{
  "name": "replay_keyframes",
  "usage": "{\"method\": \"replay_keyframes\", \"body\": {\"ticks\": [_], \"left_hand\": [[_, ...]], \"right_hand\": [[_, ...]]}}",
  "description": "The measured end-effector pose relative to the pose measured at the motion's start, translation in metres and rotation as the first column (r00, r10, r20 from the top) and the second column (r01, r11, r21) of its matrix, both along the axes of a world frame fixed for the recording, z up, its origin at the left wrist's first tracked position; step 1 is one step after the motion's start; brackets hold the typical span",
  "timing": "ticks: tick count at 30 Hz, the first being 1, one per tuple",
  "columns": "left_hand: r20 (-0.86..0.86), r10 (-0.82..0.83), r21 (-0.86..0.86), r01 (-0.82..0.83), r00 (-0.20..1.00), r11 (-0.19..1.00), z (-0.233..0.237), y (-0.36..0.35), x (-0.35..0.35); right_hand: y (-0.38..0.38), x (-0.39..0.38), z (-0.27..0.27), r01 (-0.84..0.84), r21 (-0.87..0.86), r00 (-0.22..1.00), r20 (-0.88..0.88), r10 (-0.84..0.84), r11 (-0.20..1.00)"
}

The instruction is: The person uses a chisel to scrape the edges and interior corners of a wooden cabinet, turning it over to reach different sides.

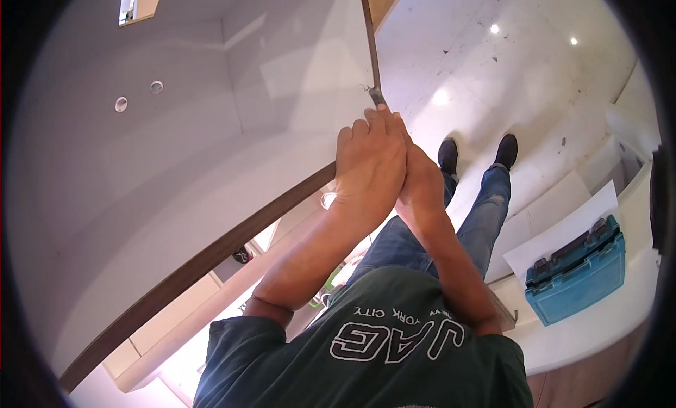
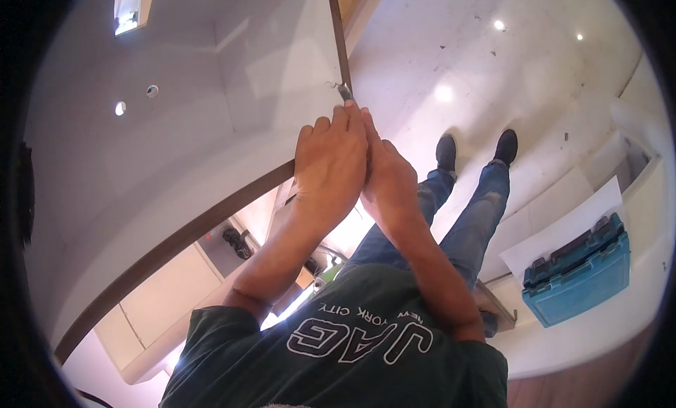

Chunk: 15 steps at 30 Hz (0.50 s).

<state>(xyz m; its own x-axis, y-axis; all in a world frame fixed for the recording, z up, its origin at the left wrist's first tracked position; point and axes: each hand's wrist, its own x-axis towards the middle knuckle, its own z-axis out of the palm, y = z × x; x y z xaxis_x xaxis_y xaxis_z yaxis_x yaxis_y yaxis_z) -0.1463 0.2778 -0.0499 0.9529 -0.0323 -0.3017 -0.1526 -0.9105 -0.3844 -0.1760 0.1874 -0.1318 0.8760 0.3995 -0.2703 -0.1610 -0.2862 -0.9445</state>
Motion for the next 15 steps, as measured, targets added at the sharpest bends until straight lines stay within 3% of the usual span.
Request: {"method": "replay_keyframes", "body": {"ticks": [6, 11, 15], "left_hand": [[0.028, 0.045, -0.031, -0.044, 0.999, 0.999, -0.001, -0.002, 0.003], [0.064, 0.025, -0.022, -0.023, 0.998, 0.999, -0.005, 0.000, 0.001], [0.065, 0.032, -0.026, -0.030, 0.997, 0.999, -0.005, 0.000, 0.002]], "right_hand": [[0.004, -0.001, 0.006, 0.033, 0.041, 0.999, -0.004, -0.033, 0.999], [0.004, -0.003, -0.006, 0.034, 0.055, 0.994, 0.098, -0.039, 0.998], [0.003, -0.001, -0.001, 0.053, 0.082, 0.998, 0.026, -0.056, 0.995]]}}
